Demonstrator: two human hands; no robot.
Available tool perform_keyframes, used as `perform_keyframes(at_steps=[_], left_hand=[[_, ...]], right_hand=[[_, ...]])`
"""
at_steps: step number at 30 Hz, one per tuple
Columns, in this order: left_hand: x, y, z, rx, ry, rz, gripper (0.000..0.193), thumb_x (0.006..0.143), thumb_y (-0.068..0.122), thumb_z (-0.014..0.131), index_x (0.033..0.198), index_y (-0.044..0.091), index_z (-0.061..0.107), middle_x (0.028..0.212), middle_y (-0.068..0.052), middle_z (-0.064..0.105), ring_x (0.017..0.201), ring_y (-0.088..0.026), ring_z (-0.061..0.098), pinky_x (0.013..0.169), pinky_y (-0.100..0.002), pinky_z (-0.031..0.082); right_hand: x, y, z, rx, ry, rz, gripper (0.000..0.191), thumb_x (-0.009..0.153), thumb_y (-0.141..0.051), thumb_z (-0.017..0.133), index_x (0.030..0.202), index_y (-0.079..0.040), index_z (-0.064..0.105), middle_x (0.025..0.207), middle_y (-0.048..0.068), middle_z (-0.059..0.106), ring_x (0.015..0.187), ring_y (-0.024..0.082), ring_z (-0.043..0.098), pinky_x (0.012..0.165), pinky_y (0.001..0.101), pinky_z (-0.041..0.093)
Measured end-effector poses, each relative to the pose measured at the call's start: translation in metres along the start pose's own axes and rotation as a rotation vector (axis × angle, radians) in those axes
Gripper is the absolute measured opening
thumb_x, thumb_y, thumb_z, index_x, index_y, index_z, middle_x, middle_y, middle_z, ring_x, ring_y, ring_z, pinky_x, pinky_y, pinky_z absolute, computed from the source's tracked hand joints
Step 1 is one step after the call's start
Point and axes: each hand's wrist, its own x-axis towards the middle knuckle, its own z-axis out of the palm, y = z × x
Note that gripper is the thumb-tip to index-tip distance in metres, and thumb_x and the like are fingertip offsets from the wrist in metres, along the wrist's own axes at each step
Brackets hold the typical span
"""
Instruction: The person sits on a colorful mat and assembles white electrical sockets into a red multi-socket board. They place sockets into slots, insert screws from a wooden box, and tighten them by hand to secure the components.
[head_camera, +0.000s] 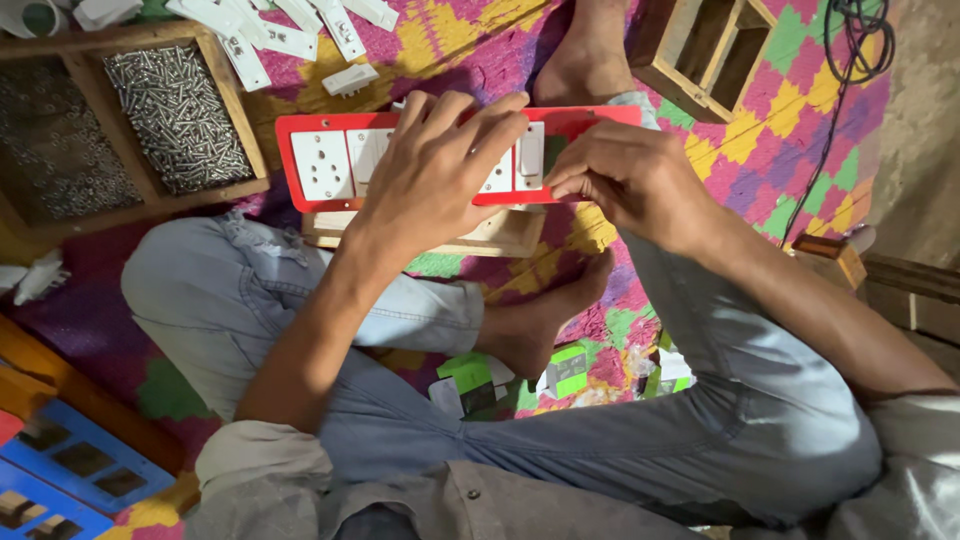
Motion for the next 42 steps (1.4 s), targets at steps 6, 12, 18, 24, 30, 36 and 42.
perform_keyframes(at_steps=[6,12,18,24,30,36,42], left_hand=[[-0.002,0.004,-0.007,0.097,0.001,0.018,0.078,0.07,0.032,0.094,0.134,0.001,0.062,0.153,-0.008,0.051,0.115,-0.03,0.053,0.094,-0.047,0.042],[-0.001,0.005,-0.005,0.097,0.042,0.007,0.076,0.078,0.029,0.092,0.139,-0.001,0.057,0.153,-0.01,0.055,0.117,-0.03,0.053,0.094,-0.047,0.041],[-0.002,0.006,-0.001,0.102,0.048,-0.017,0.074,0.077,0.025,0.09,0.137,-0.001,0.055,0.15,-0.011,0.058,0.114,-0.03,0.053,0.092,-0.047,0.041],[-0.002,0.009,0.002,0.125,0.037,-0.054,0.078,0.071,0.026,0.09,0.135,-0.001,0.055,0.148,-0.013,0.059,0.113,-0.03,0.054,0.092,-0.048,0.042],[-0.003,0.01,0.007,0.19,0.044,-0.066,0.075,0.08,0.026,0.089,0.139,-0.002,0.053,0.149,-0.013,0.058,0.115,-0.029,0.053,0.094,-0.048,0.042],[-0.005,0.012,0.01,0.165,0.042,-0.066,0.074,0.083,0.033,0.09,0.137,-0.002,0.053,0.149,-0.014,0.058,0.113,-0.031,0.053,0.091,-0.048,0.042],[-0.003,0.011,0.01,0.127,0.011,-0.109,0.083,0.076,0.041,0.092,0.135,-0.002,0.055,0.15,-0.014,0.058,0.114,-0.031,0.053,0.092,-0.049,0.042]], right_hand=[[-0.002,0.001,0.001,-0.077,0.025,-0.096,0.026,0.083,0.009,0.08,0.104,-0.003,0.075,0.106,0.008,0.07,0.099,0.026,0.069,0.081,0.0378,0.057],[-0.002,-0.001,0.002,-0.156,0.021,-0.108,0.038,0.073,0.014,0.078,0.107,-0.004,0.076,0.107,0.009,0.066,0.101,0.029,0.066,0.082,0.0404,0.055],[0.0,0.0,0.006,-0.185,0.064,-0.106,0.036,0.075,0.014,0.079,0.105,-0.007,0.078,0.105,0.007,0.066,0.099,0.027,0.066,0.081,0.0385,0.055],[0.003,0.0,0.008,-0.179,0.069,-0.09,0.034,0.076,0.012,0.08,0.104,-0.007,0.078,0.103,0.005,0.067,0.098,0.025,0.066,0.08,0.038,0.055],[0.004,-0.001,0.01,-0.214,0.06,-0.077,0.03,0.079,0.01,0.081,0.104,-0.007,0.079,0.103,0.006,0.067,0.096,0.025,0.066,0.079,0.0382,0.054],[0.007,-0.001,0.011,-0.219,0.08,-0.108,0.025,0.083,0.004,0.084,0.105,-0.007,0.077,0.103,0.007,0.066,0.096,0.026,0.068,0.079,0.0382,0.055],[0.011,-0.001,0.007,-0.347,0.081,-0.281,0.025,0.084,0.0,0.084,0.107,-0.002,0.076,0.103,0.01,0.067,0.089,0.028,0.067,0.073,0.0401,0.054]])
